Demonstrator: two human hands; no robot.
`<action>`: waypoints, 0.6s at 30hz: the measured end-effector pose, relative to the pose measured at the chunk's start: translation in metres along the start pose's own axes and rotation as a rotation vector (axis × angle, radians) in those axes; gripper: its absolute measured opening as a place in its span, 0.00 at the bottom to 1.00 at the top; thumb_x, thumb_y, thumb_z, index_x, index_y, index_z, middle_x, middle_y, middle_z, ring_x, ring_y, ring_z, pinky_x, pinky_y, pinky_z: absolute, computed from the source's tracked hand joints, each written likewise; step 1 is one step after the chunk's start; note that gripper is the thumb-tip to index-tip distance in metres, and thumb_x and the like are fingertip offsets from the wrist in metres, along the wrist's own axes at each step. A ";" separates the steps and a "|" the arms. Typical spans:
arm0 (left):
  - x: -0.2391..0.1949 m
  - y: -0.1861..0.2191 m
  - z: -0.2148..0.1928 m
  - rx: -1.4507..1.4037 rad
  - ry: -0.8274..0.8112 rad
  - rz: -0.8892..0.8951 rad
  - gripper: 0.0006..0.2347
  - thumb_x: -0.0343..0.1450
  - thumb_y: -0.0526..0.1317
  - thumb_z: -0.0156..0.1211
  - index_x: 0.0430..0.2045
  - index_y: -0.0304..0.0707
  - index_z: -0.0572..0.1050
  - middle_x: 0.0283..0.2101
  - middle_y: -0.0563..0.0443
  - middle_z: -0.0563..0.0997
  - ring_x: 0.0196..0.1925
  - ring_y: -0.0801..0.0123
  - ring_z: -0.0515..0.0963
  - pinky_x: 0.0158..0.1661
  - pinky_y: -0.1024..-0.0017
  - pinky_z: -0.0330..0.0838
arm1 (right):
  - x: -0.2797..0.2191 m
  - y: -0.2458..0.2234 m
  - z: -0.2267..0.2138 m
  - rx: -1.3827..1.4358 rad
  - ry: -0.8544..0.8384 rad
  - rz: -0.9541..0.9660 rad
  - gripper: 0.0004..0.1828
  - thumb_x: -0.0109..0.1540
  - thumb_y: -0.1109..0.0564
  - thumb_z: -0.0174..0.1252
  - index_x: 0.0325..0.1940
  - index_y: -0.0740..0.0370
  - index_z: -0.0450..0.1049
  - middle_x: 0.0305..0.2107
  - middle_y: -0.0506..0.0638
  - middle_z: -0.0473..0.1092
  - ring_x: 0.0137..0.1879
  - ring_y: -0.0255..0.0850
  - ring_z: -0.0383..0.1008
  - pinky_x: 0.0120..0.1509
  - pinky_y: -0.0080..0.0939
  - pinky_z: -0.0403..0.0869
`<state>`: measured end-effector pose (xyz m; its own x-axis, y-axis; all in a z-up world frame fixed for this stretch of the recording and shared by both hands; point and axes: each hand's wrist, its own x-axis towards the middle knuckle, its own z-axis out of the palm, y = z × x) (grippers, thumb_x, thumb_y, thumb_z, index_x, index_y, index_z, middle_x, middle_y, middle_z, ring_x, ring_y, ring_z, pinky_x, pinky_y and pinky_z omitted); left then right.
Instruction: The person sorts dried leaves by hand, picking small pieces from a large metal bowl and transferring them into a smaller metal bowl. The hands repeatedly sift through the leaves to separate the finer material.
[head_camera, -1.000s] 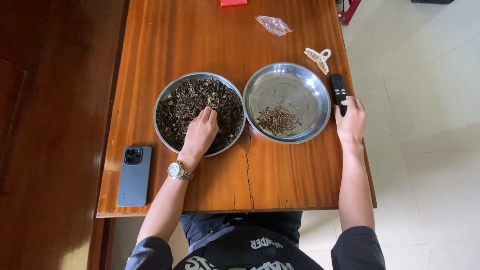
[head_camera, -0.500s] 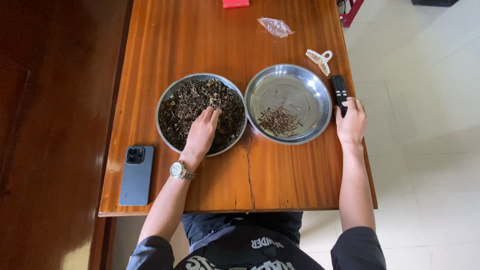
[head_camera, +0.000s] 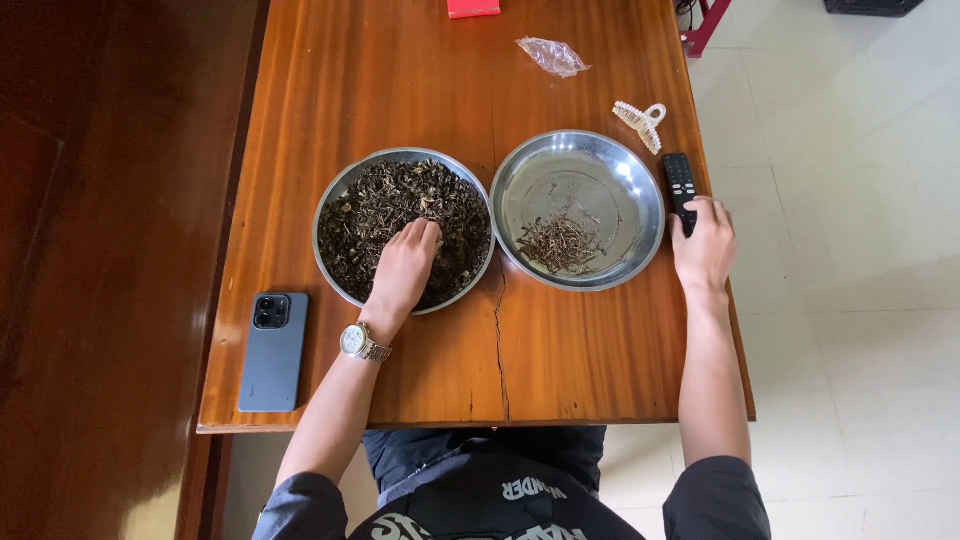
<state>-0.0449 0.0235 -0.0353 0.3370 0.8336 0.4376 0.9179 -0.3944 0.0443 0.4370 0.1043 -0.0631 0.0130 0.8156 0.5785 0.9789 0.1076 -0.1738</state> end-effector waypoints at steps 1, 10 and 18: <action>0.000 0.000 0.000 0.000 -0.001 0.001 0.05 0.75 0.38 0.58 0.35 0.42 0.67 0.33 0.55 0.68 0.38 0.64 0.79 0.38 0.72 0.74 | 0.000 -0.003 -0.004 0.000 0.000 0.001 0.15 0.61 0.57 0.73 0.46 0.54 0.75 0.48 0.44 0.73 0.53 0.46 0.77 0.49 0.47 0.80; 0.001 0.000 0.002 0.059 0.034 0.014 0.08 0.74 0.43 0.60 0.33 0.45 0.67 0.31 0.56 0.68 0.36 0.66 0.78 0.35 0.73 0.73 | 0.002 -0.005 -0.010 -0.070 0.052 -0.062 0.07 0.64 0.53 0.72 0.43 0.49 0.79 0.42 0.36 0.74 0.51 0.35 0.76 0.50 0.38 0.79; 0.000 -0.001 0.004 0.076 0.034 0.026 0.08 0.73 0.44 0.61 0.33 0.46 0.67 0.30 0.59 0.69 0.35 0.68 0.77 0.34 0.74 0.73 | 0.003 -0.002 -0.003 -0.018 0.121 -0.099 0.15 0.59 0.57 0.75 0.46 0.47 0.78 0.36 0.38 0.76 0.46 0.37 0.77 0.52 0.39 0.77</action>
<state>-0.0449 0.0252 -0.0384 0.3549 0.8092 0.4682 0.9226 -0.3841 -0.0356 0.4359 0.1049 -0.0580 -0.0603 0.7270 0.6840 0.9801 0.1728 -0.0973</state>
